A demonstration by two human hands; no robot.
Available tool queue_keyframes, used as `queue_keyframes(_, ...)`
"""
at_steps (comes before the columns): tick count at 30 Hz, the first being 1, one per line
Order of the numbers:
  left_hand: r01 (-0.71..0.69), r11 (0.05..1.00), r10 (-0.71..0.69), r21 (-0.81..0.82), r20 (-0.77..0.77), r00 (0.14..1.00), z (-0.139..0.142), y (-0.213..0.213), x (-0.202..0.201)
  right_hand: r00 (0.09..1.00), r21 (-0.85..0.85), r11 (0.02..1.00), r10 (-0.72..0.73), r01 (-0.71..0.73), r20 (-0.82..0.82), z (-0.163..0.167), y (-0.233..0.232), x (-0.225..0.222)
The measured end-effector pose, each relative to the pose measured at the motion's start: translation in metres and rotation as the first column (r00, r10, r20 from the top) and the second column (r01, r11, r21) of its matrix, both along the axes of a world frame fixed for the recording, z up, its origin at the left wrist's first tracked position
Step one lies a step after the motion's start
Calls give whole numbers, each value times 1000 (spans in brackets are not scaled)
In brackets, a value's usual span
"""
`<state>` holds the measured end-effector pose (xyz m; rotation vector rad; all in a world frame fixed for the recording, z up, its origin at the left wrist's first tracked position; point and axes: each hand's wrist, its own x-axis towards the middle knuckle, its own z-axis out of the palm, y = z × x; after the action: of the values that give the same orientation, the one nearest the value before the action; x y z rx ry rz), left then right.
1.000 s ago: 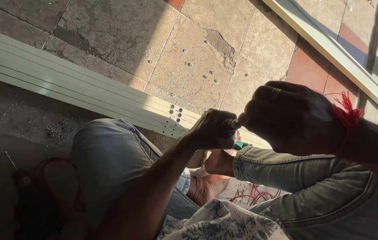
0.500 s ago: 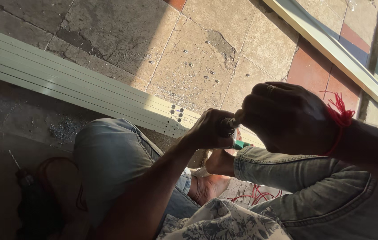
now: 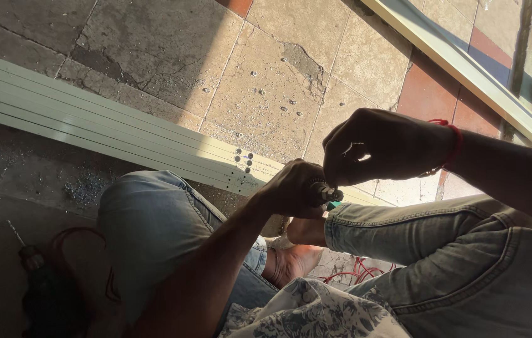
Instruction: The person sits on the floor and uses a power drill to create holes in a long, white metal profile. They repeatedly insert small metal pins into the drill chuck and drill them into the profile.
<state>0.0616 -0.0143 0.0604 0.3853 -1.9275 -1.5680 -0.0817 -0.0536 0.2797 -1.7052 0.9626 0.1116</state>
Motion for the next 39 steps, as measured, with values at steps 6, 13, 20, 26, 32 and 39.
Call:
queue_keyframes(6,-28,991,17,131,78,997,-1,-3,-1,866,366,842,-475,395,157,-17,-1,-15)
queue_keyframes(13,-132,976,148,171,-84,985,-7,-9,-2,998,-610,790,25,-59,-65,16,-5,1)
queue_keyframes(20,-103,976,112,189,-38,993,-6,-6,-1,955,-698,652,197,-296,-221,30,4,27)
queue_keyframes(26,-120,980,127,162,-35,991,-7,-7,-1,958,-714,639,193,-285,-210,31,5,26)
queue_keyframes(32,-129,983,141,134,-81,987,-10,-7,-5,975,-690,689,156,-222,-158,32,3,23)
queue_keyframes(39,-94,974,107,206,-55,993,-5,-7,-1,952,-717,630,138,-297,-272,31,8,27)
